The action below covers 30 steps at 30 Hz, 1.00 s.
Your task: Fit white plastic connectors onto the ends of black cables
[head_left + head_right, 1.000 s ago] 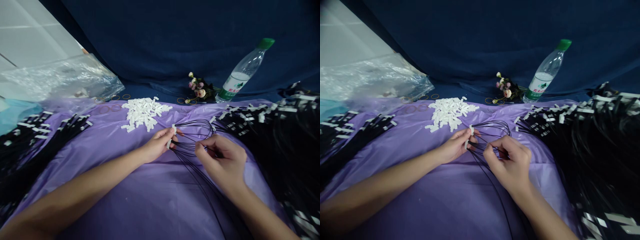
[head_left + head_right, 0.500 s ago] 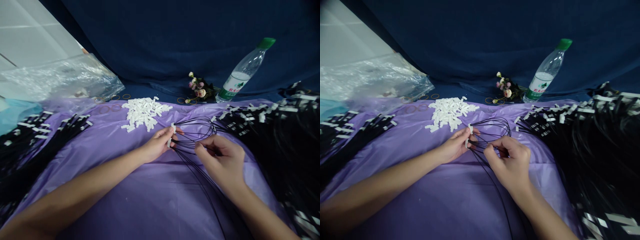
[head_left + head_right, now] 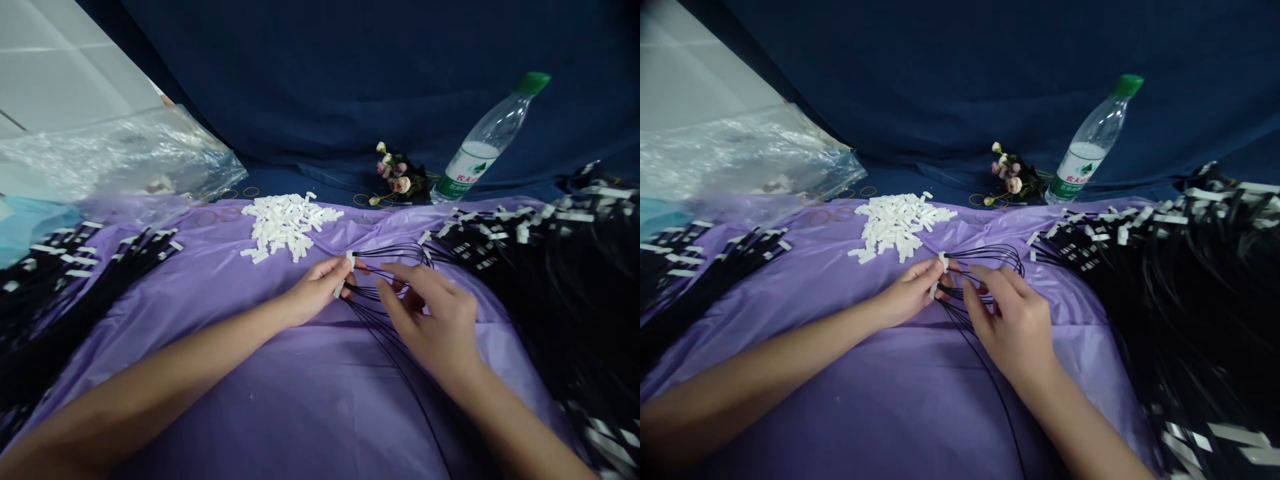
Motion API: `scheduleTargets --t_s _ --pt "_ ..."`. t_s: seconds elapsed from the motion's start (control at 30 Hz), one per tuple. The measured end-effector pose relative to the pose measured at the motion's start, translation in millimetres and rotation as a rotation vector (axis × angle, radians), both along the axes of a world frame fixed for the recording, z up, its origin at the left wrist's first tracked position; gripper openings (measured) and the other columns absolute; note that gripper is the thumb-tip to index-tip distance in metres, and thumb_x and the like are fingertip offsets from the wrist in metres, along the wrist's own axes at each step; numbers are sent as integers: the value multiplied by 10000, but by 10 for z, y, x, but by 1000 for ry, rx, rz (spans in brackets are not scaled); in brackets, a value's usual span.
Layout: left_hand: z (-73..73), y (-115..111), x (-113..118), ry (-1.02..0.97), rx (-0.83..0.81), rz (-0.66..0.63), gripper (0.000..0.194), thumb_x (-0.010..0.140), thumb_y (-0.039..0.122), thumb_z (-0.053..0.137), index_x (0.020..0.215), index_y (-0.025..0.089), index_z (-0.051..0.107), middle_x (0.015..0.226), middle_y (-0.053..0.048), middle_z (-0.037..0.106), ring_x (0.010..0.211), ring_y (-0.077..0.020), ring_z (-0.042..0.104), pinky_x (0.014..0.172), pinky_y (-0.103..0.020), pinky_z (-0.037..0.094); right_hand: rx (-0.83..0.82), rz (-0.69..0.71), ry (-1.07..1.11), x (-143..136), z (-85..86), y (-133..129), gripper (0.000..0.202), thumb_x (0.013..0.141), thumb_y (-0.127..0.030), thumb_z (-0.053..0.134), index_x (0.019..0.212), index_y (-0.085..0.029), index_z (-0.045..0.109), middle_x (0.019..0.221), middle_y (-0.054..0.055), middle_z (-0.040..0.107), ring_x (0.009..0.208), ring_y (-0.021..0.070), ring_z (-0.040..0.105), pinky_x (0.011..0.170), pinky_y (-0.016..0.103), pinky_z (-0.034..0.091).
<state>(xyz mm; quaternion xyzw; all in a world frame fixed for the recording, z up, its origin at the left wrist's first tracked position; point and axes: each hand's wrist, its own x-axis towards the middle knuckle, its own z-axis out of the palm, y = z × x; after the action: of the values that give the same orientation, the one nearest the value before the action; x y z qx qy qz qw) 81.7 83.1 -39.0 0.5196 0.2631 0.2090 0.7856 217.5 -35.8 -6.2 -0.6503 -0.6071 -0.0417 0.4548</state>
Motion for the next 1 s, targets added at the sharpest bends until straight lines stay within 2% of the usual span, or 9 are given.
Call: scheduleTargets --t_s 0.17,0.3,0.63,0.83,1.0 --pt "-13 -8 2 15 -5 -27 359 816 490 597 929 163 694 750 -21 536 708 -108 481 659 -249 400 64 52 -179 36 -98 3 201 863 -164 606 1037 -217 693 832 33 716 687 123 650 642 231 499" --pt "-17 -19 5 26 4 -38 366 789 511 619 843 154 674 750 -26 555 716 -112 493 665 -257 418 74 67 -226 51 -160 2 239 852 -171 632 1074 -231 695 884 28 737 696 123 674 674 235 522" --pt "19 -32 -3 32 9 -66 423 760 545 639 937 167 706 772 -33 574 759 -125 531 625 -242 426 103 58 -289 44 -183 8 178 854 -151 626 1002 -210 706 884 22 745 714 127 689 686 232 531" --pt "17 -9 12 -22 -79 -2 364 754 494 678 904 162 700 748 -22 587 708 -107 535 619 -234 425 112 88 -161 32 -33 16 193 827 -124 647 1002 -197 683 861 29 713 724 131 671 679 247 541" --pt "31 77 23 -145 -275 77 301 756 440 704 863 159 688 691 12 561 544 -67 501 594 -254 444 260 39 -112 103 174 -27 209 749 -91 702 931 -189 669 827 51 659 744 172 637 660 310 531"
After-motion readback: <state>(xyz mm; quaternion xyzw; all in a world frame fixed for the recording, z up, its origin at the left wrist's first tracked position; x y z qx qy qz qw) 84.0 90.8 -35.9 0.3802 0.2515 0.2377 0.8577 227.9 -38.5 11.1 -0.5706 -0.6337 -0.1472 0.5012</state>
